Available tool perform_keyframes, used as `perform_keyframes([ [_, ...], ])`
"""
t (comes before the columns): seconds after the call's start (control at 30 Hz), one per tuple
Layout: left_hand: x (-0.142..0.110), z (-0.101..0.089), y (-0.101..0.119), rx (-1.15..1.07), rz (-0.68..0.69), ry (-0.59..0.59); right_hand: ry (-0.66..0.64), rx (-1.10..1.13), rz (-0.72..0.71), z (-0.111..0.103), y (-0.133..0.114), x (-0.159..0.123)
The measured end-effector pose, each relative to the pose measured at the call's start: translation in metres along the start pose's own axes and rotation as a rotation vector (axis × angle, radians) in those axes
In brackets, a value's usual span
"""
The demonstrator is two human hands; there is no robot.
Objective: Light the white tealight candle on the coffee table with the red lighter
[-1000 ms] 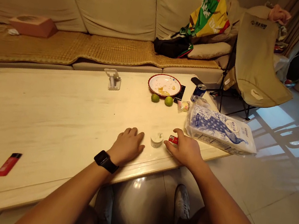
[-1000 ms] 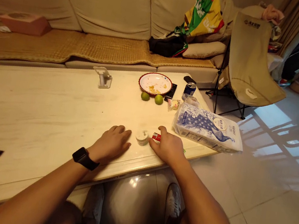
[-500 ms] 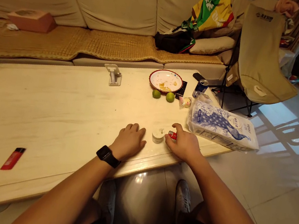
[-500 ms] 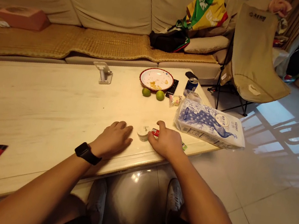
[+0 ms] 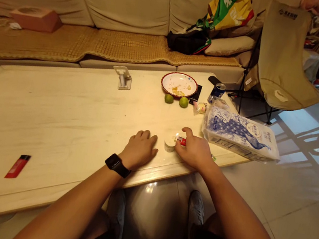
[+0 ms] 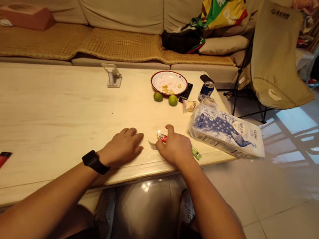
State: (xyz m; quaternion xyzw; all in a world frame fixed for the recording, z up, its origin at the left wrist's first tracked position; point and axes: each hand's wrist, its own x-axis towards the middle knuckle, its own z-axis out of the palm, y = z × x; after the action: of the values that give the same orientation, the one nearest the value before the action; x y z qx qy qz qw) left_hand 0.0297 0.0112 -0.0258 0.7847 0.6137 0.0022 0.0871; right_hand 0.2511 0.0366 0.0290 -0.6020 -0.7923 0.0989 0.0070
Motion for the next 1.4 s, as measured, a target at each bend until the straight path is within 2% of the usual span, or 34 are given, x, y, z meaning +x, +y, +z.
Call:
perform_keyframes([
  [0.47, 0.0, -0.001, 0.001, 0.002, -0.009, -0.006, -0.033, 0.005, 0.001, -0.002, -0.004, -0.001],
  [0.97, 0.001, 0.002, -0.001, -0.01, -0.01, 0.001, 0.013, 0.016, 0.032, 0.004, 0.001, 0.003],
  [1.17, 0.001, 0.001, -0.001, -0.025, -0.014, -0.006, 0.04, 0.044, 0.085, 0.002, 0.012, 0.001],
  [1.4, 0.002, 0.0, -0.001, -0.031, -0.018, -0.017, 0.028, 0.038, 0.118, 0.007, 0.041, -0.007],
])
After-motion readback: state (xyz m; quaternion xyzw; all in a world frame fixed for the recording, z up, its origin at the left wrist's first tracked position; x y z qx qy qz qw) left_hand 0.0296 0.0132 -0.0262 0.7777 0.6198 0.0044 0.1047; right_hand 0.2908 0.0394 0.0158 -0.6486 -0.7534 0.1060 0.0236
